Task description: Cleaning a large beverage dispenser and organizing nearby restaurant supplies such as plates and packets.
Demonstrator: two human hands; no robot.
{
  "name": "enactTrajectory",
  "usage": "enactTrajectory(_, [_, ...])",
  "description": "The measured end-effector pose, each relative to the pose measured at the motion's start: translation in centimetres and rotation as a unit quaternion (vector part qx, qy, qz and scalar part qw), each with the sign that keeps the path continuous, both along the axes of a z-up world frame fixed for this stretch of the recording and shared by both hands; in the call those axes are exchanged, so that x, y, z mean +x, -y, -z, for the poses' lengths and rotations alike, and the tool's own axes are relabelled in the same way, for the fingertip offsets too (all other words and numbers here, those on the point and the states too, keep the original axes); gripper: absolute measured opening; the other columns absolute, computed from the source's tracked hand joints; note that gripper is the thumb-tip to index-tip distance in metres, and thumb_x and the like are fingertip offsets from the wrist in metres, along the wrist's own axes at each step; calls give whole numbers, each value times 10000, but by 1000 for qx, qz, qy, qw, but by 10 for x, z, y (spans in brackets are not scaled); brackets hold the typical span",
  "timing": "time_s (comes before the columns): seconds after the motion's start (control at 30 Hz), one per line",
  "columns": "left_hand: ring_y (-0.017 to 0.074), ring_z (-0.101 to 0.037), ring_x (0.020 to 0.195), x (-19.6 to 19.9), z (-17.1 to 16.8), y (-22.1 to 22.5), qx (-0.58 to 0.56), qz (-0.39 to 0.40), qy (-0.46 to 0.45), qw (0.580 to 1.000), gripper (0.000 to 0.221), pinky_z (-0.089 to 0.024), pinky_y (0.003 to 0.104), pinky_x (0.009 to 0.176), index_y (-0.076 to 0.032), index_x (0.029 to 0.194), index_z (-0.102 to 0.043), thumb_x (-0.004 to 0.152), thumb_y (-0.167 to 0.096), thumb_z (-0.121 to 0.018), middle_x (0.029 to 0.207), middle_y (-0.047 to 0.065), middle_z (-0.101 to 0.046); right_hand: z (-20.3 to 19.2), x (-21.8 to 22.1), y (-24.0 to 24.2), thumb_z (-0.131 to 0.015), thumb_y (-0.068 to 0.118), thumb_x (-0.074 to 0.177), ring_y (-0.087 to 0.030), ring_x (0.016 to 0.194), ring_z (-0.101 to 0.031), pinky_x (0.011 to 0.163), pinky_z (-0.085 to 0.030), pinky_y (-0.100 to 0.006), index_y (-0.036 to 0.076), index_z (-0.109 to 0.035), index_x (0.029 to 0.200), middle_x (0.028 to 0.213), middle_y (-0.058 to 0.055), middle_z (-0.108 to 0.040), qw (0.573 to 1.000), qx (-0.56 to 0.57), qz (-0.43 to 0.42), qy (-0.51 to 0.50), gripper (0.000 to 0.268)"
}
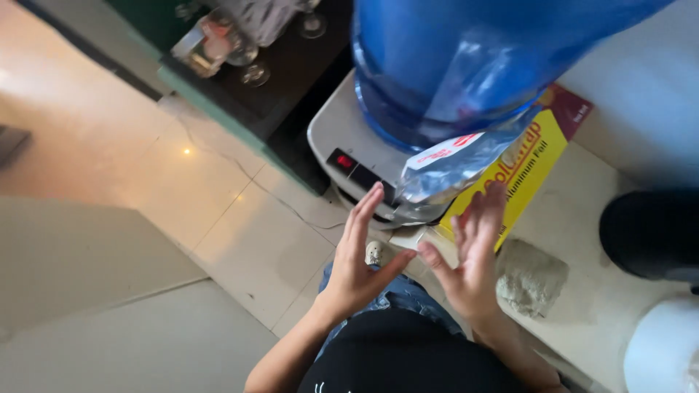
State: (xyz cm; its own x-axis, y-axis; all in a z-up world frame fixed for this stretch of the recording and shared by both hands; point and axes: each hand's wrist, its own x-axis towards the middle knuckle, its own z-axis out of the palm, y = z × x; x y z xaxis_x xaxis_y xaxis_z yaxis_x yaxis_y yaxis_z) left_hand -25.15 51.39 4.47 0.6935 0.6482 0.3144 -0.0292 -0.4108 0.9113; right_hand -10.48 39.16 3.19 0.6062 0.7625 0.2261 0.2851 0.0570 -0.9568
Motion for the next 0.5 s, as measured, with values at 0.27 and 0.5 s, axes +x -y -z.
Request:
enactTrajectory(0.27, [372,-382,1574,36,8,-44,-15,62,10,998,1006,-342,456,1275,1,1606,-289,825,-200,-891,1693,228,-333,-13,1,-16,-669,56,943,-338,1645,-90,1270,-209,-500,72,87,1657,1748,-172,-40,996,-14,66,-62,1041])
enactTrajectory(0.5, [376,-356,1579,55,12,-85,-25,183,-1,983,1014,-321,455,1277,23,1621,-252,813,-155,-837,1699,246,-311,-10,-7,-41,-751,-28,828,-310,1579,-247,1237,-312,-458,62,59,1634,1703,-191,-153,993,-44,109,-27,1147])
